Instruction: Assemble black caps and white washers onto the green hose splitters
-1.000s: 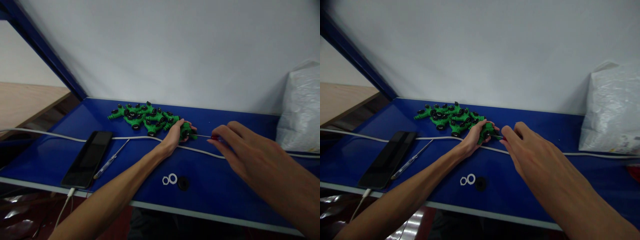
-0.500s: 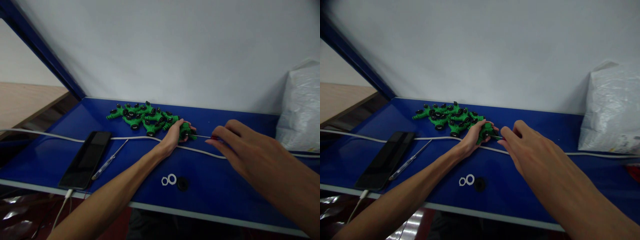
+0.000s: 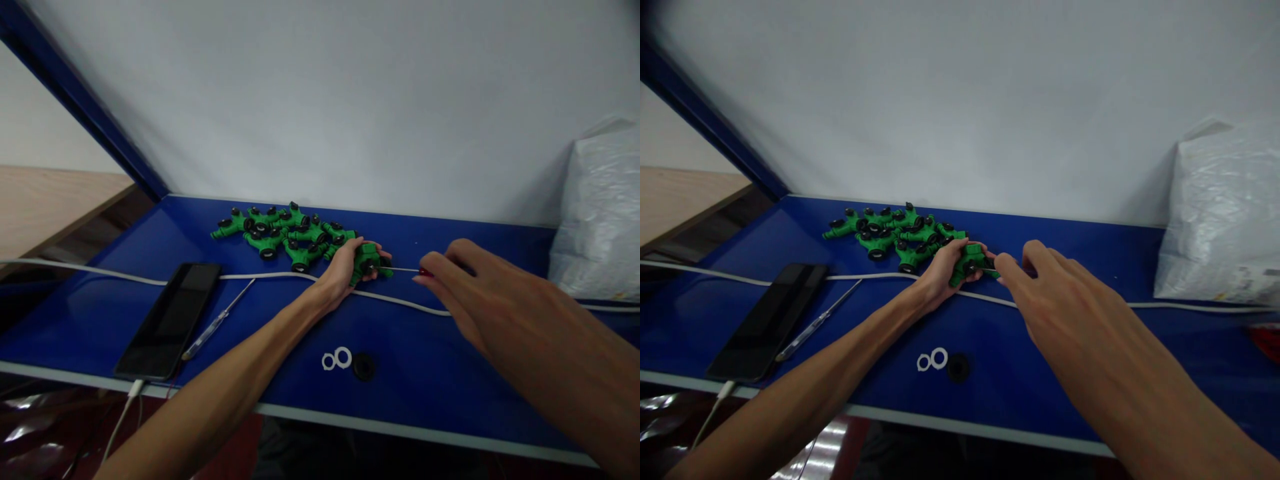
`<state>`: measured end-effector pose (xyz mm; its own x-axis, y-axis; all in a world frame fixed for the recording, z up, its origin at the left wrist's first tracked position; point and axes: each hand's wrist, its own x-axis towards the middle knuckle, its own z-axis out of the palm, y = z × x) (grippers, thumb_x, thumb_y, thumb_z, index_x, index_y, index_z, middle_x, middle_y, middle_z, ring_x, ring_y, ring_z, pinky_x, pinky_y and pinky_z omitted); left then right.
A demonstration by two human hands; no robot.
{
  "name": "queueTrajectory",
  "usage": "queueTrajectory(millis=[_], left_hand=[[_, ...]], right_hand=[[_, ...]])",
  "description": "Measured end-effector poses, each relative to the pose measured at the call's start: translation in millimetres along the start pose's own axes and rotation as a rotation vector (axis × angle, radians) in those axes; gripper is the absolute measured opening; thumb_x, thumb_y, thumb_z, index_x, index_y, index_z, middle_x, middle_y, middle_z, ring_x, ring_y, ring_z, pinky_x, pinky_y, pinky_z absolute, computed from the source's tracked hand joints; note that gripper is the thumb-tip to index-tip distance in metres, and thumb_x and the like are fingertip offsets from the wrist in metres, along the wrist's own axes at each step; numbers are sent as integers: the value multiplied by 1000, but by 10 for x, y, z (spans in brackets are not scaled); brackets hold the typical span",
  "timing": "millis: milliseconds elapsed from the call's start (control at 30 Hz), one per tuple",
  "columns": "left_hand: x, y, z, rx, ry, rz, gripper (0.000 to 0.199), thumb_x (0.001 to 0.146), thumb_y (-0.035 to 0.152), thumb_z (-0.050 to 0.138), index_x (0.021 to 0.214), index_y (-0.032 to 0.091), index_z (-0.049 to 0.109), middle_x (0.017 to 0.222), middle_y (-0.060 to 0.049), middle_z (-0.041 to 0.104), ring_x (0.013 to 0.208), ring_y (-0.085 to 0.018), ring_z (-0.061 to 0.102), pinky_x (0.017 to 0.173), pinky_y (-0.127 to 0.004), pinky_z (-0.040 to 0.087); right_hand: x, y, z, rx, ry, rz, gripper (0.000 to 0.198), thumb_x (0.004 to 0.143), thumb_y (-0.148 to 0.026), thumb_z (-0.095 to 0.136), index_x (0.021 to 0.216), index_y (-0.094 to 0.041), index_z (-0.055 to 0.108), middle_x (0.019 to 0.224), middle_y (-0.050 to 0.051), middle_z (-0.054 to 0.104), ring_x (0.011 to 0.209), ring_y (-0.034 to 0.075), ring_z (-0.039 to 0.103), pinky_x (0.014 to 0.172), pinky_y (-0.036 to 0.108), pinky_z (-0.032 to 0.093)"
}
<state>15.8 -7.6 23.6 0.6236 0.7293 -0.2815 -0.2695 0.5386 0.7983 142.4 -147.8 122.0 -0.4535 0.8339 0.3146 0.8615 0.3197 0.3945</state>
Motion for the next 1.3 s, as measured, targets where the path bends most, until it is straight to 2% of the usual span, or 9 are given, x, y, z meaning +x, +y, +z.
queueTrajectory(millis=[167,267,367,533,633,833,967,1167,1300], left_hand=[[-51,2,16,30,-2,19,37,98,33,37,86,15,66,89,-11,77,67,-15,61,64,-26,41],[-47,-16,11,70,3,31,39,99,37,37,90,15,68,95,-11,79,85,-19,67,70,-28,41],[-31,-36,1,117,6,43,40,100,39,37,94,16,70,99,-10,80,92,-21,69,74,-29,41],[-51,-13,32,153,50,51,41,101,39,36,92,17,70,95,-7,80,89,-20,70,77,-30,44],[-90,21,72,128,67,34,43,103,38,35,90,17,69,90,-7,79,88,-20,71,84,-31,47],[-109,25,87,45,38,40,41,105,38,37,86,16,68,87,-8,79,90,-20,71,91,-30,48],[-107,33,86,4,31,16,39,104,36,39,85,16,67,83,-8,78,90,-21,71,92,-32,49],[-149,76,129,-5,53,-7,42,105,34,37,82,16,66,80,-8,76,85,-20,70,88,-31,50],[-139,66,123,-18,53,2,42,106,34,38,81,16,67,78,-7,76,81,-19,69,88,-30,49]], right_hand=[[0,-9,-40,-7,-38,22,43,77,4,39,107,-11,65,87,14,65,71,29,66,61,40,54],[5,-35,-47,-13,-39,44,41,79,4,38,107,-12,65,86,14,64,71,28,64,60,39,53],[14,-65,-72,-37,-44,61,40,78,4,39,104,-13,63,85,13,63,70,27,63,61,38,54],[46,-105,-129,-31,-18,-4,42,76,7,39,109,-11,59,81,9,57,68,24,62,55,32,50],[40,-135,-132,-50,19,26,41,77,7,37,106,-12,58,79,7,54,64,22,59,51,29,44],[34,-120,-157,-67,-36,-14,38,82,5,36,102,-14,62,83,11,59,67,24,60,62,36,51],[70,-76,-158,-20,-72,-36,40,83,4,38,110,-14,62,89,12,64,73,25,62,64,35,53],[33,-70,-67,55,-1,43,43,82,8,38,112,-14,61,90,10,64,68,19,63,58,27,51],[35,-31,-68,-13,-14,51,40,82,5,38,106,-13,64,86,11,62,66,24,64,57,35,52]])
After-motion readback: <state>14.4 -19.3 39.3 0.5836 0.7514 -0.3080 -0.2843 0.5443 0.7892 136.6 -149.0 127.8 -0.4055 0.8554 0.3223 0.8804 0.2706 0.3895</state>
